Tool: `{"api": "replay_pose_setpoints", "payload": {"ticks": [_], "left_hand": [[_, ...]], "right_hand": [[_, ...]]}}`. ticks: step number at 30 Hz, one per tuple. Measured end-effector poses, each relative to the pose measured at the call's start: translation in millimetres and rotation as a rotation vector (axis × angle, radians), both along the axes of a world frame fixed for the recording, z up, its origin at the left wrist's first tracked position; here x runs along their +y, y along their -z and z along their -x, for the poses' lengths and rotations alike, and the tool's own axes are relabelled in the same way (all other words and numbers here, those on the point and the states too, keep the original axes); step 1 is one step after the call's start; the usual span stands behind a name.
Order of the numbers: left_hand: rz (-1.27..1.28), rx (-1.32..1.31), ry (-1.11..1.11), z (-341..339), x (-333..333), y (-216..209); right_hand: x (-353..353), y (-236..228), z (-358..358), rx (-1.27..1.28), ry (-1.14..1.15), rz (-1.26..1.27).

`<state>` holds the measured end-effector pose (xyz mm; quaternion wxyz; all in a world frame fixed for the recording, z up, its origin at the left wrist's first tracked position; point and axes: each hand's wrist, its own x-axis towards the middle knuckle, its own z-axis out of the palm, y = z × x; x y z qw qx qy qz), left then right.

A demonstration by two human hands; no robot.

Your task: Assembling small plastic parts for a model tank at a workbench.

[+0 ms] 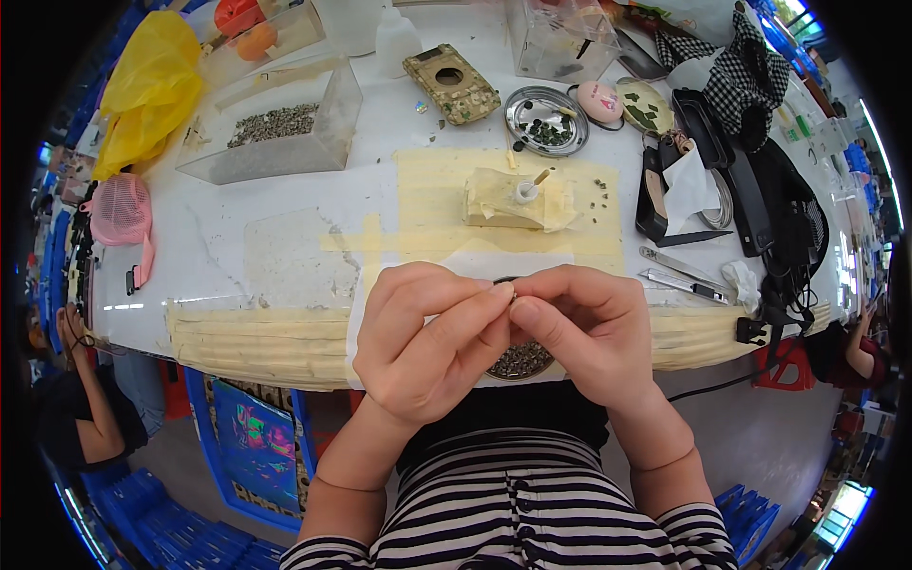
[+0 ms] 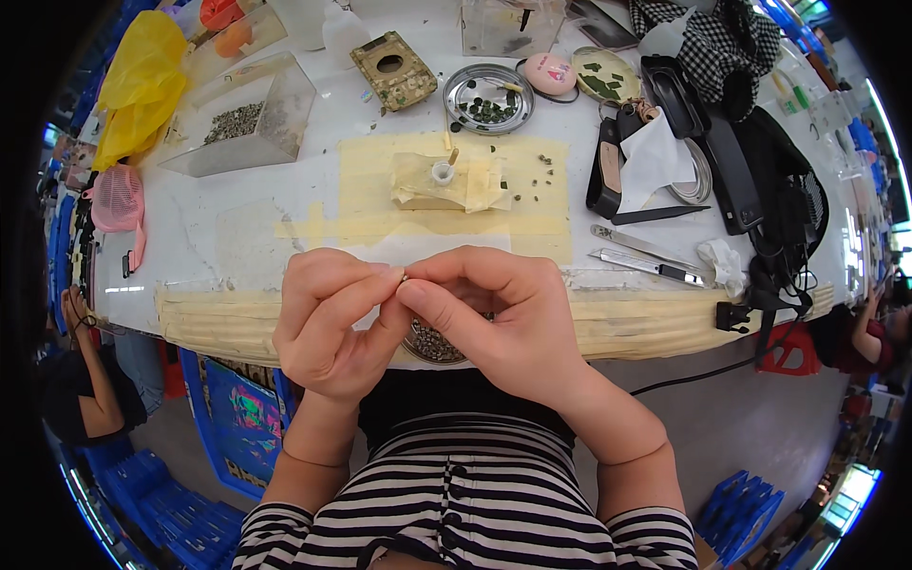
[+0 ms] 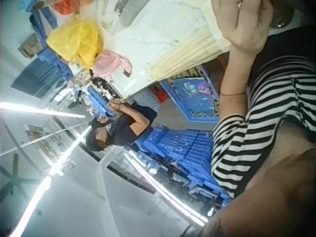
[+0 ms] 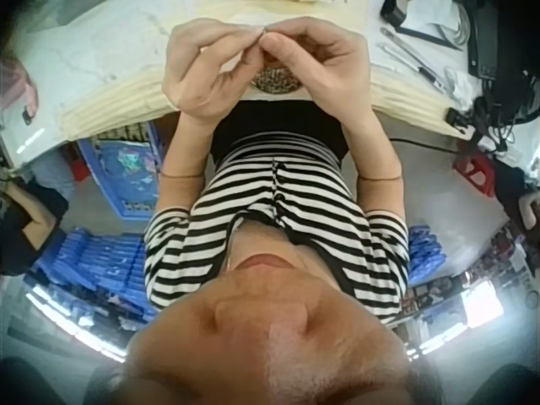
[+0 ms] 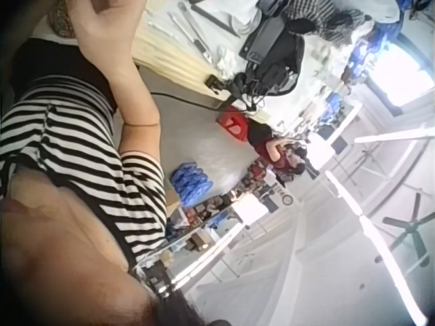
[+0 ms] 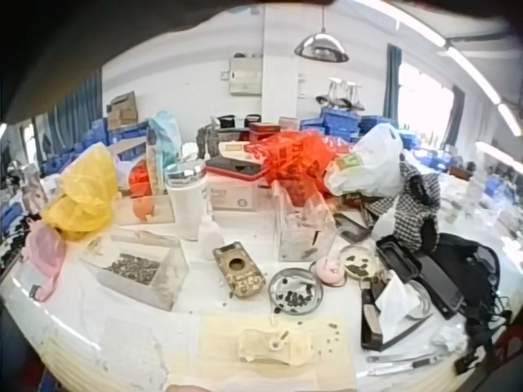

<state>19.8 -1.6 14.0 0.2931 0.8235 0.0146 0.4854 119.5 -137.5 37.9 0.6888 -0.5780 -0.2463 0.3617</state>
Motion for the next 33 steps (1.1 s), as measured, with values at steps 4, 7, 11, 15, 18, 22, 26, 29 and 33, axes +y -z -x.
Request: {"api": "replay_pose_setpoints", "payload": {"ticks": [4, 7, 11, 15, 18, 22, 26, 29, 33], "left_hand": [[-0.026, -0.004, -0.032, -1.8, -1.7, 2.2], [0.005, 0.010, -0.025, -3.1, -1.6, 3.7], [-0.008, 0.004, 0.004, -1.0, -1.4, 1.8], [-0.031, 0.013, 0.018, 0.3, -0.9, 1.7], [-0.035, 0.019, -0.003, -1.8, -2.0, 2.7], [0.032, 0.043, -0.043, -5.2, -3.0, 6.0], [0.094, 0.063, -0.037, -5.3, -1.2, 7.0], [0.081, 0.046, -0.048, -5.6, -1.9, 6.6], [0.068, 0.044, -0.059, -5.7, -3.2, 5.6]], "right_hand": [[0.0, 0.4, -4.5, -0.153, 0.021, -0.022], [-0.6, 1.6, -2.3, -0.431, 0.066, -0.012], [-0.6, 0.7, -0.7, -0.060, -0.002, -0.037], [-1.6, 4.8, -10.1, 0.076, -0.089, -0.108], [-3.5, 4.1, -10.5, -0.034, -0.031, -0.050], [2.4, 4.4, -5.6, -1.088, 0.170, -0.025], [6.0, 7.1, -1.3, -1.165, 0.229, -0.076], [5.3, 9.7, 0.9, -0.791, 0.206, -0.039], [5.0, 12.7, -1.5, -0.722, 0.162, -0.059]]}}
